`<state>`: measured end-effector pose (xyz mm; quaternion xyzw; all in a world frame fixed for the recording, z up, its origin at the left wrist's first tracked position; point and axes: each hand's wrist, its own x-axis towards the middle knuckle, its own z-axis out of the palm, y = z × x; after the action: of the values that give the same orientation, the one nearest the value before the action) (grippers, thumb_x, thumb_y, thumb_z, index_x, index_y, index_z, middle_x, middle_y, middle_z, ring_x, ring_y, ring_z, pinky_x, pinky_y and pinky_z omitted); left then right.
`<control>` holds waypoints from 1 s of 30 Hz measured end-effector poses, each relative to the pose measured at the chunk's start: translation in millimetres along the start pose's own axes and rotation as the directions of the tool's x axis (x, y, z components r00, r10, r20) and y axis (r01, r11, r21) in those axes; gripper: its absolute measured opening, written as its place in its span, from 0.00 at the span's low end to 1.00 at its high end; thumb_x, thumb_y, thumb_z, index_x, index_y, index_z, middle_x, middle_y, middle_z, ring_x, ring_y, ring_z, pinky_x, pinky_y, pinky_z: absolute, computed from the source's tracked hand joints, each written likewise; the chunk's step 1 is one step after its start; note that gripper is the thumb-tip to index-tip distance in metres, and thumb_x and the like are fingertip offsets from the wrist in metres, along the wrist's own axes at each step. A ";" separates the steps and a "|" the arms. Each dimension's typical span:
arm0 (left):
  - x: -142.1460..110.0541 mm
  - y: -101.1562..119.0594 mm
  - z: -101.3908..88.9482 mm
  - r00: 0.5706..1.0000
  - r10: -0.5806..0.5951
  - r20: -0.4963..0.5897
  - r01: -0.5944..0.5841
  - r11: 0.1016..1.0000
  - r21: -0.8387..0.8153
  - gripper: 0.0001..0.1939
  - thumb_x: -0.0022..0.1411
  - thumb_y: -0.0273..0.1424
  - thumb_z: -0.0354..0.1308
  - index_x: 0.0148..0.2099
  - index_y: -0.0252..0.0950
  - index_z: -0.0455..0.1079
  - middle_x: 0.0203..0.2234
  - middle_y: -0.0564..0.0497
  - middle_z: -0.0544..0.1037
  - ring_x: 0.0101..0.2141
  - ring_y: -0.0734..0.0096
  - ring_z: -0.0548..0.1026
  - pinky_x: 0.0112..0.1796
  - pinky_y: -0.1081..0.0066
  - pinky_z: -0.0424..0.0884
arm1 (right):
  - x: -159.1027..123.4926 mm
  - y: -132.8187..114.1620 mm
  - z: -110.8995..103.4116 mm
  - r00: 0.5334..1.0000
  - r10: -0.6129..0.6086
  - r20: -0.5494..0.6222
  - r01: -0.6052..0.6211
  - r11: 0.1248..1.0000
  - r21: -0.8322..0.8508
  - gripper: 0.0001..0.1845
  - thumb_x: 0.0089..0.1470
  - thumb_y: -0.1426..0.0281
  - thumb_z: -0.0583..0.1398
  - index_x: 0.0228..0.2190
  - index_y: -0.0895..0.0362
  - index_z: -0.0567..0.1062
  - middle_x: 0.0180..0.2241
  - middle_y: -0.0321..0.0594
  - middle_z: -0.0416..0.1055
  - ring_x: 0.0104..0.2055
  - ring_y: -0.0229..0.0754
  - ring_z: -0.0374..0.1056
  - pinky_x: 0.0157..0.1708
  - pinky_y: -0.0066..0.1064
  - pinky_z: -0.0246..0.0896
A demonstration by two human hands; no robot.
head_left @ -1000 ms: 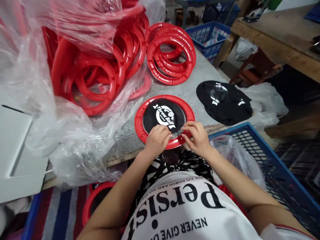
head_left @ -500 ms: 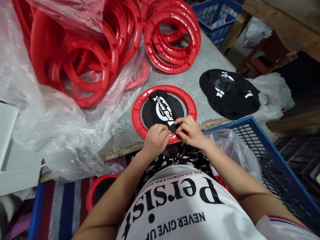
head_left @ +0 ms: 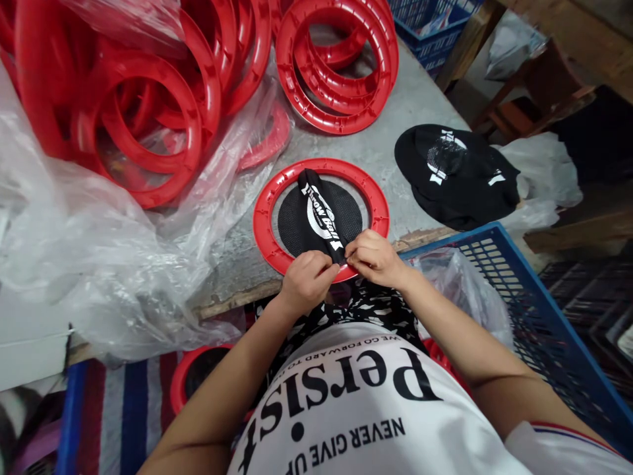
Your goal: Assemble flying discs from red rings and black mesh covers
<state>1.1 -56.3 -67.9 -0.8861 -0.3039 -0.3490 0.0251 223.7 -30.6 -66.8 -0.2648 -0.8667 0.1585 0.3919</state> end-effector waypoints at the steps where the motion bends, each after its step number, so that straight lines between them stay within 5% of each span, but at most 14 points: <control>1: -0.1 -0.2 0.0 1.000 0.011 -0.002 -0.011 1.000 -0.002 0.07 0.65 0.22 0.55 0.40 0.37 0.72 0.30 0.48 0.75 0.35 0.68 0.70 0.37 0.67 0.69 | -0.1 0.1 0.4 1.000 0.000 0.003 0.000 1.000 -0.003 0.08 0.62 0.76 0.56 0.32 0.55 0.72 0.33 0.41 0.77 0.36 0.42 0.66 0.38 0.38 0.63; 5: -0.5 0.2 0.8 1.000 0.009 -0.007 -0.009 1.000 -0.013 0.07 0.65 0.23 0.54 0.40 0.37 0.72 0.30 0.48 0.74 0.35 0.68 0.70 0.37 0.67 0.70 | -1.7 -0.2 2.2 1.000 0.002 0.018 -0.001 0.997 -0.072 0.08 0.62 0.75 0.57 0.38 0.55 0.77 0.36 0.41 0.77 0.38 0.43 0.66 0.38 0.39 0.61; 20: -9.3 -1.4 4.5 0.998 -0.033 -0.046 0.028 0.995 -0.098 0.10 0.65 0.23 0.55 0.46 0.39 0.73 0.33 0.47 0.76 0.38 0.66 0.74 0.39 0.64 0.74 | -5.2 0.3 4.5 0.998 0.063 0.012 -0.062 0.996 -0.065 0.09 0.63 0.70 0.59 0.30 0.53 0.76 0.36 0.40 0.77 0.38 0.43 0.66 0.38 0.40 0.60; 30: -7.3 -0.9 5.4 0.998 -0.051 -0.032 0.047 0.992 -0.118 0.08 0.65 0.23 0.56 0.44 0.38 0.73 0.33 0.47 0.76 0.38 0.66 0.73 0.40 0.63 0.74 | -8.1 2.0 5.0 1.000 0.002 0.016 0.000 0.993 -0.121 0.11 0.62 0.72 0.58 0.29 0.53 0.77 0.37 0.41 0.76 0.38 0.44 0.63 0.37 0.40 0.60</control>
<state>-0.2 -58.0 -76.8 -0.8722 -0.3038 -0.3821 -0.0304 225.1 -34.0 -75.8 -0.2872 -0.8778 0.1082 0.3679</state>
